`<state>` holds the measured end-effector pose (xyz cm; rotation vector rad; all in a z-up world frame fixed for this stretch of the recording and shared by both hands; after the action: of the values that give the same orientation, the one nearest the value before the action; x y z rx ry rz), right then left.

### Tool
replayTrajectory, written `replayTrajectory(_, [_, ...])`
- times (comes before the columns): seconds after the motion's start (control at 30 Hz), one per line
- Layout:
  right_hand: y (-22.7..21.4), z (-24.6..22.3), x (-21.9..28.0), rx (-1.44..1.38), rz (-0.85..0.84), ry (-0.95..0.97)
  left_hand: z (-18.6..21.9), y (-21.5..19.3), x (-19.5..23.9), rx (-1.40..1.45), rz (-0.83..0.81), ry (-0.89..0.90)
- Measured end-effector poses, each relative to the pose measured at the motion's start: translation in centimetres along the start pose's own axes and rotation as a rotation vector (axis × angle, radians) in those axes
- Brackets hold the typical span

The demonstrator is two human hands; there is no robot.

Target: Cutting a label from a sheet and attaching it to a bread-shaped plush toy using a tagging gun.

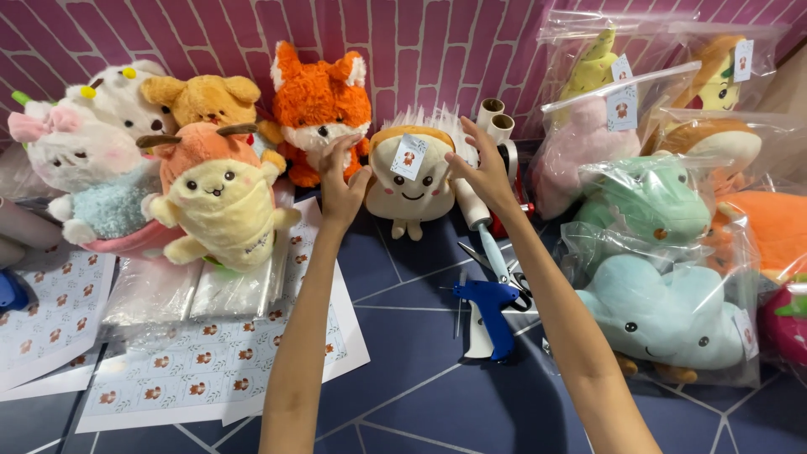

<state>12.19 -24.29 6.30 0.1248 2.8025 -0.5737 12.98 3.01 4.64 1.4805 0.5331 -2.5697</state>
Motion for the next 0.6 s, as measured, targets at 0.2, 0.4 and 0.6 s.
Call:
replayTrajectory(0.2, [1.5, 0.6, -0.5, 0.182, -0.026, -0.128, 6.2, 2.6, 0.9, -0.265, -0.101, 0.298])
replayTrajectory(0.4, [1.7, 1.2, -0.9, 0.233, 0.019, -0.163, 7.0, 3.8, 1.7, -0.281, -0.137, 0.324])
replayTrajectory(0.6, [1.5, 1.2, -1.4, 0.216, 0.039, -0.088, 6.8, 3.5, 0.7, -0.323, -0.107, 0.374])
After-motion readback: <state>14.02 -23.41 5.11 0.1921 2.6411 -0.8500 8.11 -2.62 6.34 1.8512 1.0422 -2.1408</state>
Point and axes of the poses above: each hand's wrist, its own x-axis away from the middle knuckle, its own y-axis out of the palm, z = x × y, the point moved 9 cm from there along -x, towards the middle knuckle, and after that the axes turned 13 degrees about y, right-handed, at the moved point
